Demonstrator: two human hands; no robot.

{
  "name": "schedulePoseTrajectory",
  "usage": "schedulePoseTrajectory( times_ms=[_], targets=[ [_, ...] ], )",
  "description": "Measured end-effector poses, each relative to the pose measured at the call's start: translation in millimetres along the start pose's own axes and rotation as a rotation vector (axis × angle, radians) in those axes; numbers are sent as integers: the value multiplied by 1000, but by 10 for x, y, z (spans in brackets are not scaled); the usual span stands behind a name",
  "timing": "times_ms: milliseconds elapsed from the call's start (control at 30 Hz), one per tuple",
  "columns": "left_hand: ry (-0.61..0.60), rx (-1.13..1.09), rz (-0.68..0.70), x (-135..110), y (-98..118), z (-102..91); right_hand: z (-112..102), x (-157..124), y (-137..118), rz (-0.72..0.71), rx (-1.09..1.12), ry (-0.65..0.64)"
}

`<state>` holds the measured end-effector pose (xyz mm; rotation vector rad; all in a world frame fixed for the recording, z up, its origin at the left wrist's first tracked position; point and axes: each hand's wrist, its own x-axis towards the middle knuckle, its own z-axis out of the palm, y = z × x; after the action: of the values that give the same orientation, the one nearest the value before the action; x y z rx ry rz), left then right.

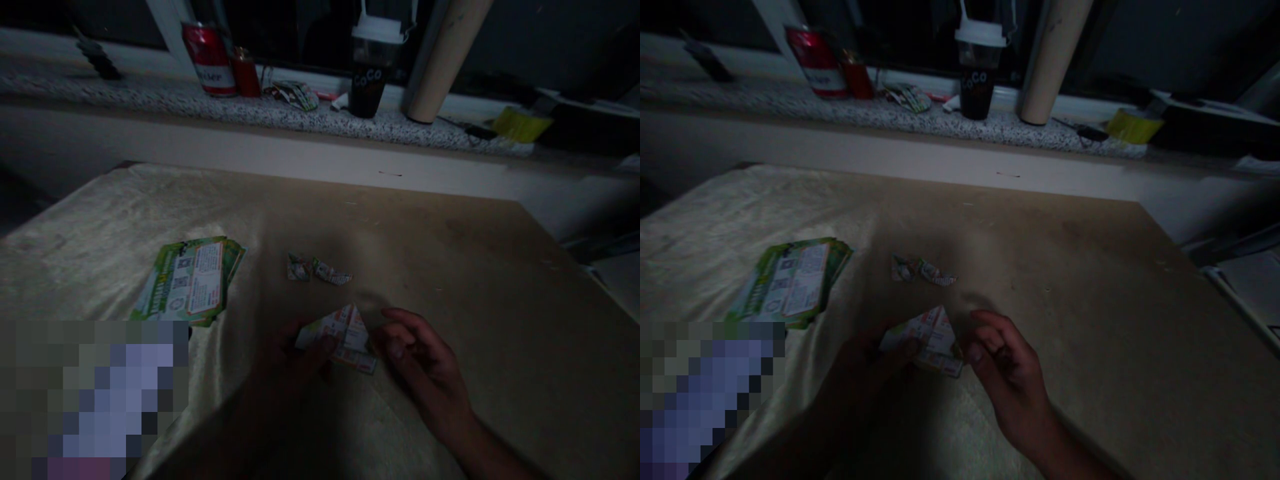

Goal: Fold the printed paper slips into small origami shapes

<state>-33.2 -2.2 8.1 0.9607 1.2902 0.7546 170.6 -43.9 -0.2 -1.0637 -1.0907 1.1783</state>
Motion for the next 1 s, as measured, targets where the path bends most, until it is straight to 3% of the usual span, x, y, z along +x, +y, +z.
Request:
schedulePoseTrajectory(
  times_ms=[300,400,500,667,867,1000],
  targets=[
    [-114,-357,-25,28,-25,29,28,-17,19,-197,-313,-81],
    [-118,-350,-31,24,-24,35,20,3,-6,-242,-338,-91],
    [-71,-272,53,1,-8,3,-7,13,-34,-268,-328,-56],
    [-68,-133,231,-16,-3,-61,-29,18,-43,-198,-228,40],
    [-21,18,259,15,-3,-47,-35,53,1,-38,-79,74],
    [-14,19,250,35,-34,-32,-57,104,5,-27,-37,71]
  ],
)
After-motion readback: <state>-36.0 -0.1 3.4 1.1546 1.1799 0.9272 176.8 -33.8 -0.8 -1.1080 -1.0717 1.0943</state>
